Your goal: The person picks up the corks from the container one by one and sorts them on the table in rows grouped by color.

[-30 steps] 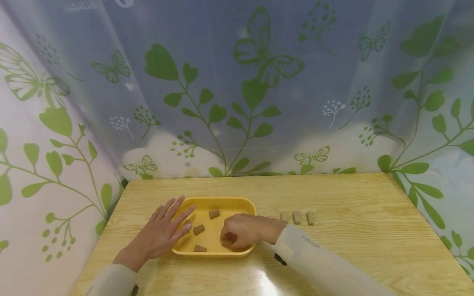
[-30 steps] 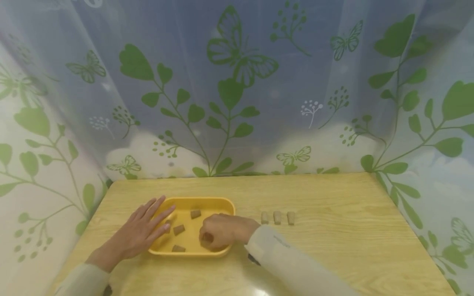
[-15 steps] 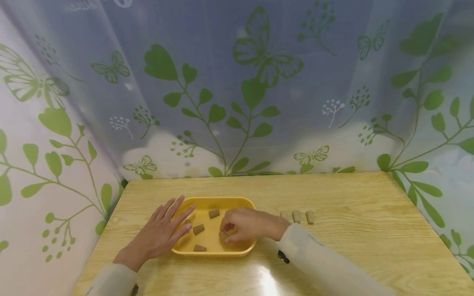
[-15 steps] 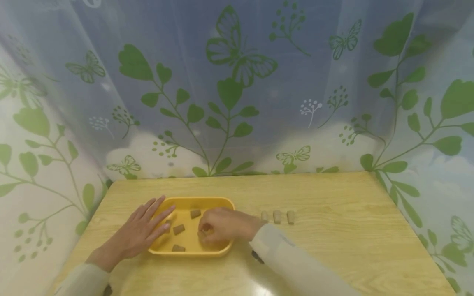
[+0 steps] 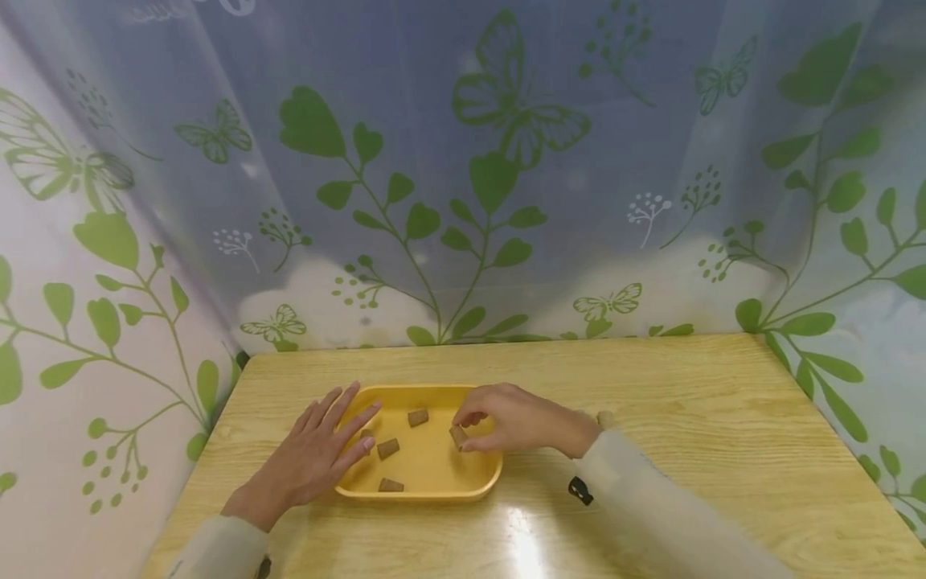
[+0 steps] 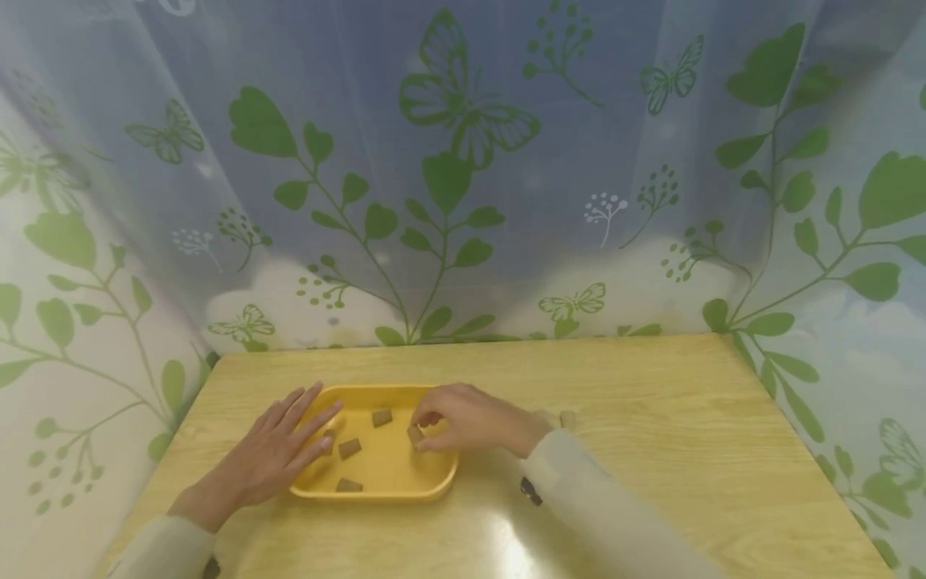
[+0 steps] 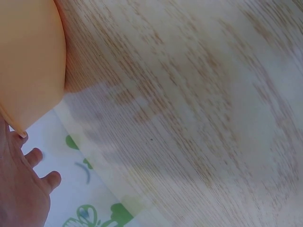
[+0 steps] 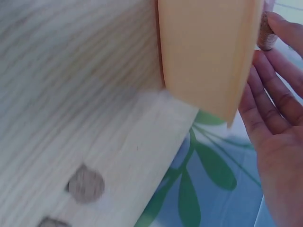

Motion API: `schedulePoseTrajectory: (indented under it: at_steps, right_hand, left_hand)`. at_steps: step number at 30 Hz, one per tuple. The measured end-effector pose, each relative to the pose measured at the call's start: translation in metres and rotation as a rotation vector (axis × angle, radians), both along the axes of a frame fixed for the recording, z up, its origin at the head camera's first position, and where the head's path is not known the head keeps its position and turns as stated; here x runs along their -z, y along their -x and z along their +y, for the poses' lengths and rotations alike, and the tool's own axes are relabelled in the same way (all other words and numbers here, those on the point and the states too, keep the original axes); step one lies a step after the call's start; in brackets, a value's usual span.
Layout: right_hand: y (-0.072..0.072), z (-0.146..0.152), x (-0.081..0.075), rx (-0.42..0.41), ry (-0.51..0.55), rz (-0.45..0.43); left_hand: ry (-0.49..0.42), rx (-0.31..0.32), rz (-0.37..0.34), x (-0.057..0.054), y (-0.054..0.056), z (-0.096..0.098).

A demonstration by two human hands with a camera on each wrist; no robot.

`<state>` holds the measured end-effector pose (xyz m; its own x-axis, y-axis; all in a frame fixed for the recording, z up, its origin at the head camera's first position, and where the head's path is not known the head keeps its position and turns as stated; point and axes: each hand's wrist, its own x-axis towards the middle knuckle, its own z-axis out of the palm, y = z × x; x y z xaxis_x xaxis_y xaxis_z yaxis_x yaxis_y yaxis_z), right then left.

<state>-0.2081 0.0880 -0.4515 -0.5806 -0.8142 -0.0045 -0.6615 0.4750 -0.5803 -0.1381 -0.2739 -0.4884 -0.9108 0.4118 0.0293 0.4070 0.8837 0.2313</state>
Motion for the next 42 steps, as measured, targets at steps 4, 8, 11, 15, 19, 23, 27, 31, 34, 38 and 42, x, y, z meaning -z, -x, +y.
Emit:
schedulePoseTrajectory:
  at_steps: [4, 8, 11, 15, 19, 23, 27, 31, 34, 38, 42]
  right_hand:
    - [0.004, 0.015, -0.005, 0.026, 0.035, 0.011]
    - [0.008, 0.034, -0.01, 0.064, 0.055, -0.002]
    - [0.013, 0.052, -0.012, 0.11, 0.06, 0.005]
    - [0.018, 0.078, -0.014, 0.169, 0.063, 0.045]
    - [0.019, 0.1, -0.009, 0.215, 0.065, 0.058]
    - [0.016, 0.119, 0.0, 0.247, 0.054, 0.063]
    - [0.012, 0.135, 0.007, 0.302, 0.051, 0.061]
    - [0.006, 0.152, 0.009, 0.36, 0.053, 0.053]
    - [0.002, 0.166, 0.01, 0.395, 0.045, 0.07]
    - [-0.002, 0.183, 0.014, 0.452, 0.034, 0.1]
    - [-0.005, 0.197, 0.018, 0.484, 0.021, 0.121]
  left_hand:
    - [0.008, 0.0, 0.003, 0.001, 0.0, 0.0]
    - [0.01, -0.001, 0.006, 0.001, 0.0, 0.0]
    - [0.01, -0.001, 0.007, 0.001, 0.0, 0.001]
    - [0.009, 0.004, 0.006, -0.001, 0.0, 0.001]
    - [0.01, 0.004, 0.005, -0.001, 0.0, 0.001]
    - [0.009, 0.0, 0.008, 0.0, -0.001, 0.0]
    - [0.005, -0.001, 0.01, 0.001, -0.001, -0.001]
    - [0.004, -0.003, 0.007, 0.001, -0.002, -0.002]
    - [0.006, -0.005, 0.005, 0.001, -0.002, -0.001]
    - [0.012, -0.001, 0.009, 0.001, -0.001, 0.0]
    - [0.009, -0.001, 0.008, 0.001, 0.0, 0.0]
